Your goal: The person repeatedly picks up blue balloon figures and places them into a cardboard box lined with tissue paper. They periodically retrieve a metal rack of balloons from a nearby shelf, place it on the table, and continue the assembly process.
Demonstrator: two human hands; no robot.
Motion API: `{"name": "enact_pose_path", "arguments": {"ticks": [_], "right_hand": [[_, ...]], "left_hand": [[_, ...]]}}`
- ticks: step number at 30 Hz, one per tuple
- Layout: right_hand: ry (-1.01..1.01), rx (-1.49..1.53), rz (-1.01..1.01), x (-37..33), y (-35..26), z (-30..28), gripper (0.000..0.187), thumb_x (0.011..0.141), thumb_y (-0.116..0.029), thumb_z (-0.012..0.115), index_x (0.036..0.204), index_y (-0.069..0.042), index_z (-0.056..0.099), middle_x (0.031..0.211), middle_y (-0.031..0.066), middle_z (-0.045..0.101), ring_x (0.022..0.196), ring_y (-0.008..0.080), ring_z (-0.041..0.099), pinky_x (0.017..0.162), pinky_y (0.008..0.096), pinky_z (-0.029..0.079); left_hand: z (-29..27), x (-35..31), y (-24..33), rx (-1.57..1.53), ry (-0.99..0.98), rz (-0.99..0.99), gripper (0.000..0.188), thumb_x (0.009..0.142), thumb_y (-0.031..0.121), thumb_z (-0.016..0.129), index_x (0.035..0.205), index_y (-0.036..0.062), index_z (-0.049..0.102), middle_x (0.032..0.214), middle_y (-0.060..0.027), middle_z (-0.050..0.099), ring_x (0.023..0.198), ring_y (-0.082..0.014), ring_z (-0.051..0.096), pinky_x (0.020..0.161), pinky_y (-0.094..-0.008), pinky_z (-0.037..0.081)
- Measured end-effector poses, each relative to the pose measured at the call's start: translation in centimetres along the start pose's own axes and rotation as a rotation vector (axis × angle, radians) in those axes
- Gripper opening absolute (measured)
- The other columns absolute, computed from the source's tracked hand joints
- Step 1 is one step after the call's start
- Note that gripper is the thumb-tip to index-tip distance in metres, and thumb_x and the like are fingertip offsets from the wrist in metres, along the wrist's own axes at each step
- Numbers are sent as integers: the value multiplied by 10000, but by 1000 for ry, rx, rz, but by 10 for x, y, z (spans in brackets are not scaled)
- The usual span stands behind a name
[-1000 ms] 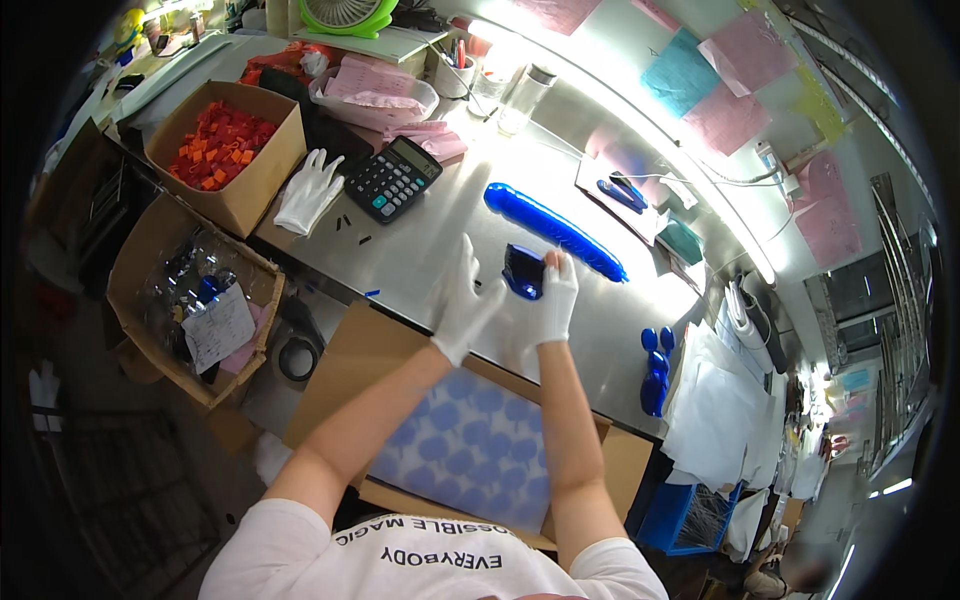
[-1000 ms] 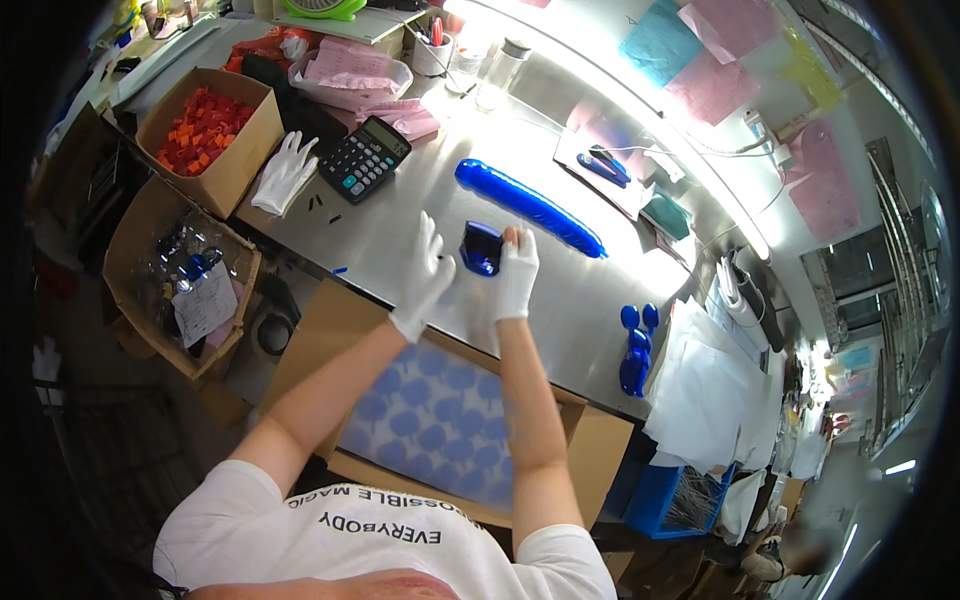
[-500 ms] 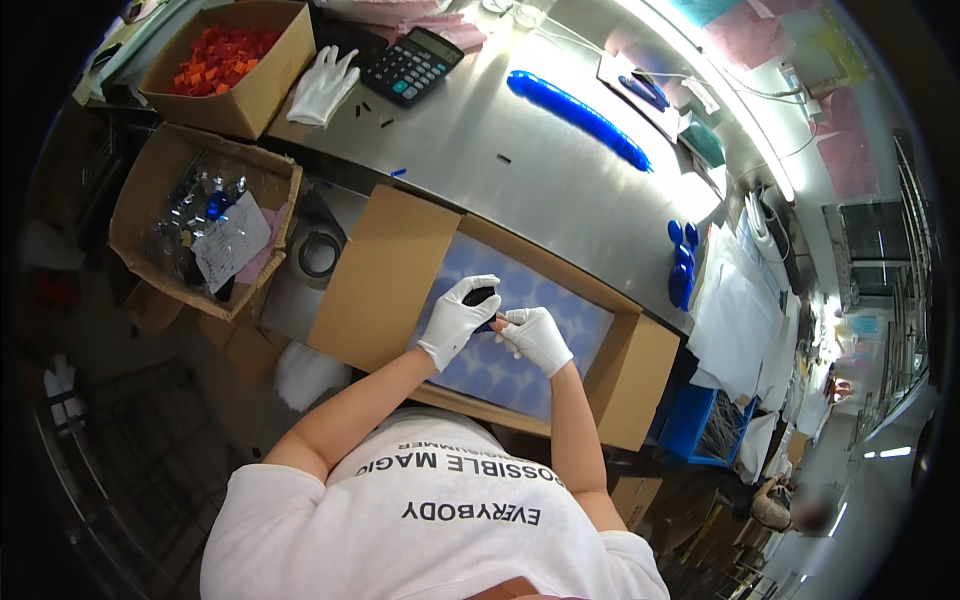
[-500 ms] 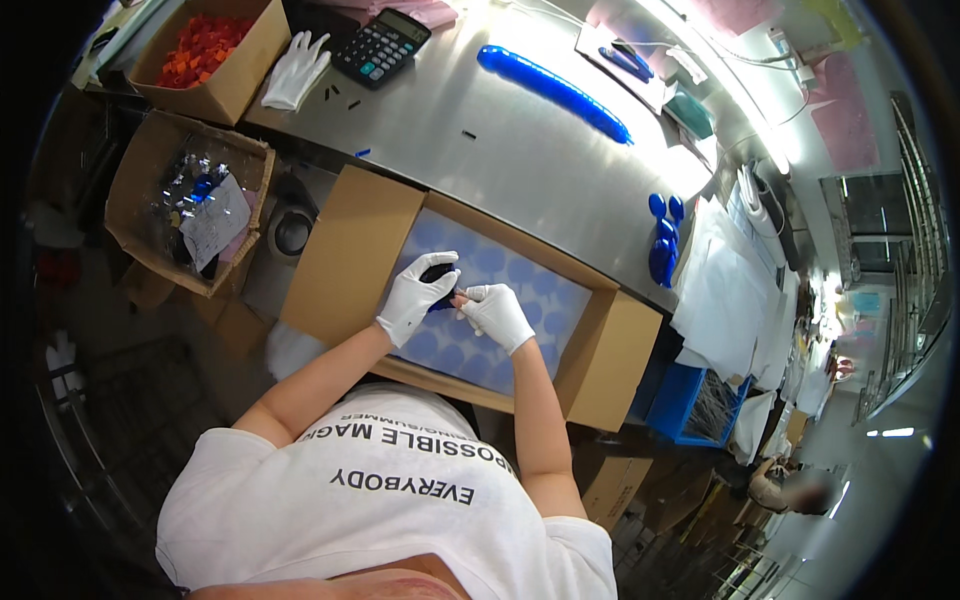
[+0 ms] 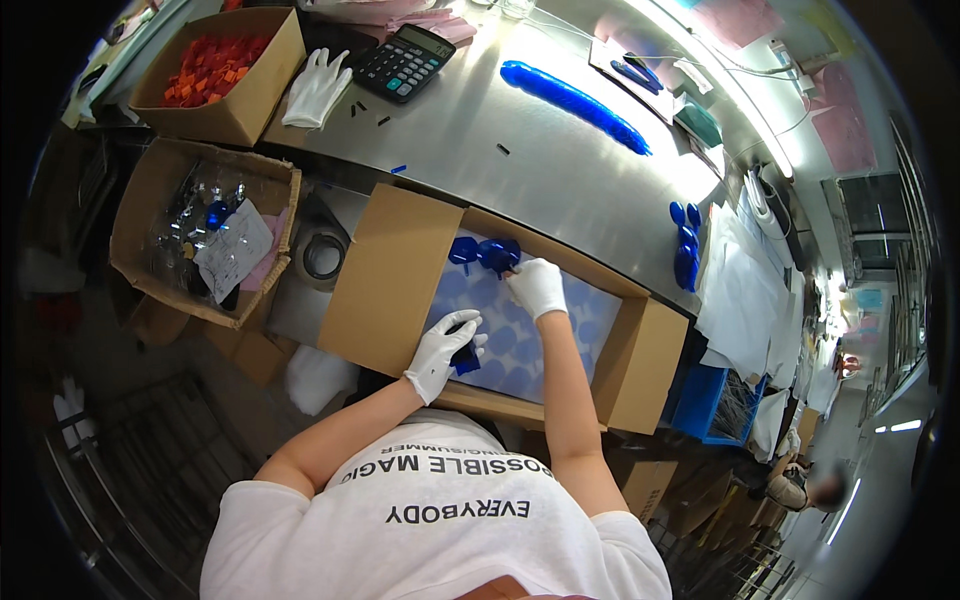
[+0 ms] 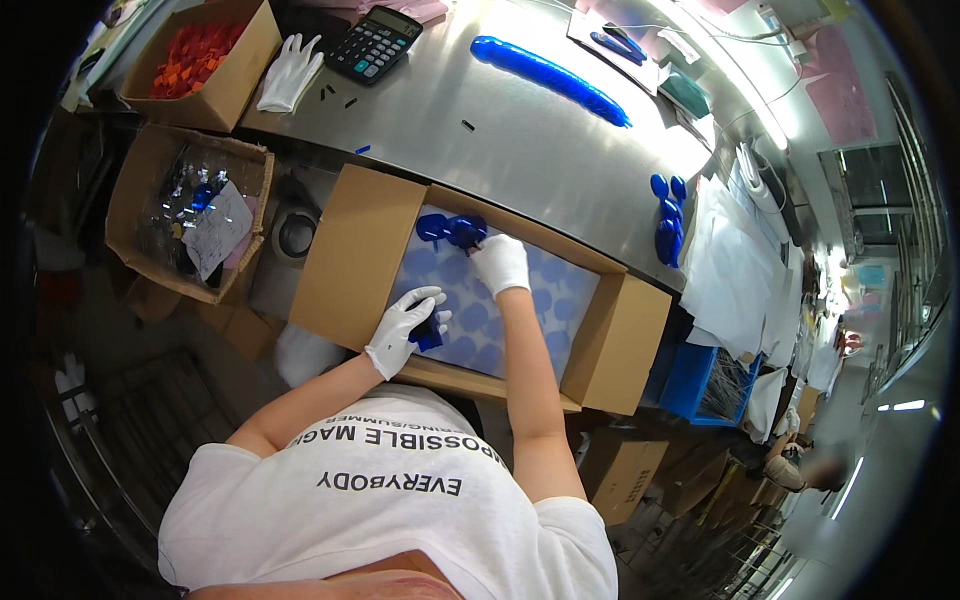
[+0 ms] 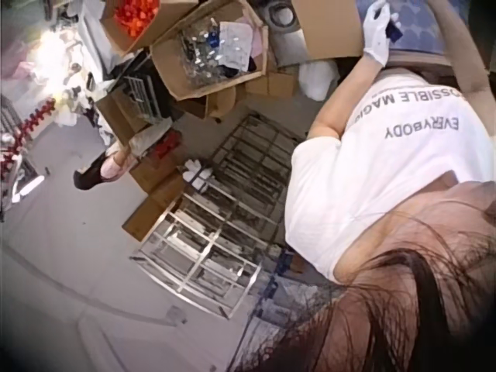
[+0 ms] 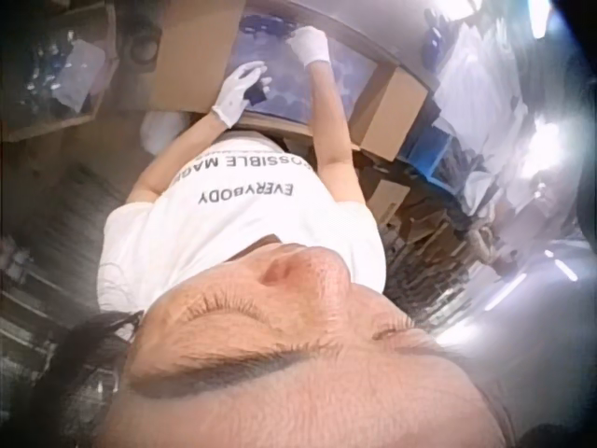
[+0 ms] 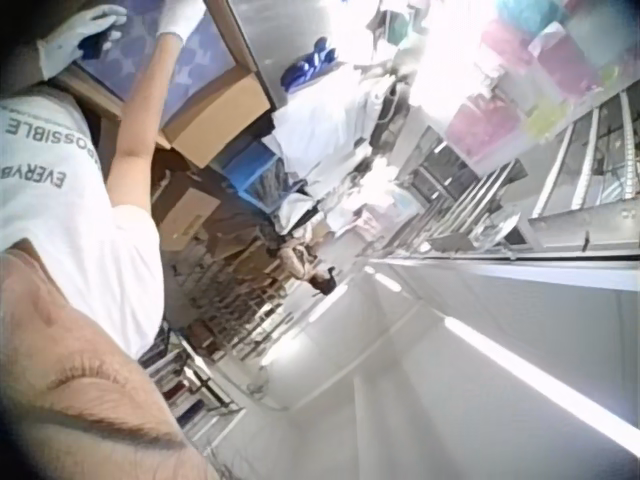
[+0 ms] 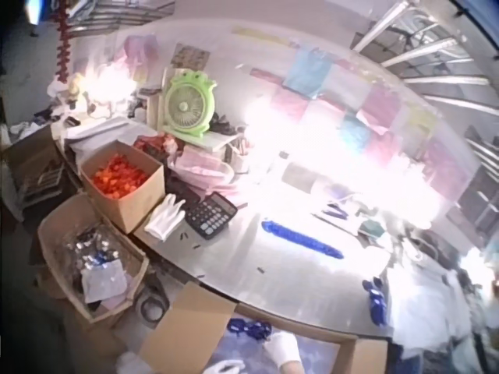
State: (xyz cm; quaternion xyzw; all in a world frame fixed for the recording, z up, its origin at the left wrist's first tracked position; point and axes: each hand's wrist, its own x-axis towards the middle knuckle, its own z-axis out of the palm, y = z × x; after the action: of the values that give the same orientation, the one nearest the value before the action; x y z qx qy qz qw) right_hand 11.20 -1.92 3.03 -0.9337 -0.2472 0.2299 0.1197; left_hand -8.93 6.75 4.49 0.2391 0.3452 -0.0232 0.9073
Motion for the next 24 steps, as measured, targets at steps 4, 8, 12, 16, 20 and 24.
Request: {"name": "enact_pose_path", "arguments": {"ticks": [4,8,12,16,20,24], "right_hand": [[129,-286,22,-9,82,-9,285,827,-317,715,732,-49,737,587,108,665,557,232,683,604,340,544],[120,-245,222,-29,138,-27,268,815,-326,749,779,-60,753,680,134,696,700,271,710,696,367,560],[84,-380,479,-51,156,-40,229,852,-314,670,918,-114,761,952,175,720,908,347,697,805,417,560],[-6,323,30,-91,79,-21,276,892,-299,639,1049,-99,749,942,136,737,778,266,702,749,371,543],[-251,760,81,-103,25,-3,216,884,-192,706,1018,-28,751,734,63,703,622,91,561,628,265,491],[-301,654,65,-102,11,-8,202,847,-165,729,948,9,750,677,87,691,606,83,556,616,258,490]], "left_hand": [[0,3,-2,-30,1,-16,253,976,149,613,1213,68,575,1096,-36,616,915,-138,645,771,-279,564],[1,14,-2,-22,-17,-5,296,986,134,592,1273,83,543,1182,-42,578,985,-149,626,799,-291,559],[14,27,-2,50,-50,91,380,972,77,594,1339,81,498,1196,-55,540,1047,-151,601,863,-299,549],[30,44,-12,225,-1,294,364,955,49,615,1305,61,515,1140,-55,572,1012,-131,616,870,-275,541],[28,48,-25,304,-47,386,217,972,12,561,1181,70,553,1223,-70,596,1046,-174,630,894,-312,546],[13,49,-28,272,-57,368,156,990,88,567,1146,81,573,1243,-67,592,1040,-181,631,891,-317,547]]}}
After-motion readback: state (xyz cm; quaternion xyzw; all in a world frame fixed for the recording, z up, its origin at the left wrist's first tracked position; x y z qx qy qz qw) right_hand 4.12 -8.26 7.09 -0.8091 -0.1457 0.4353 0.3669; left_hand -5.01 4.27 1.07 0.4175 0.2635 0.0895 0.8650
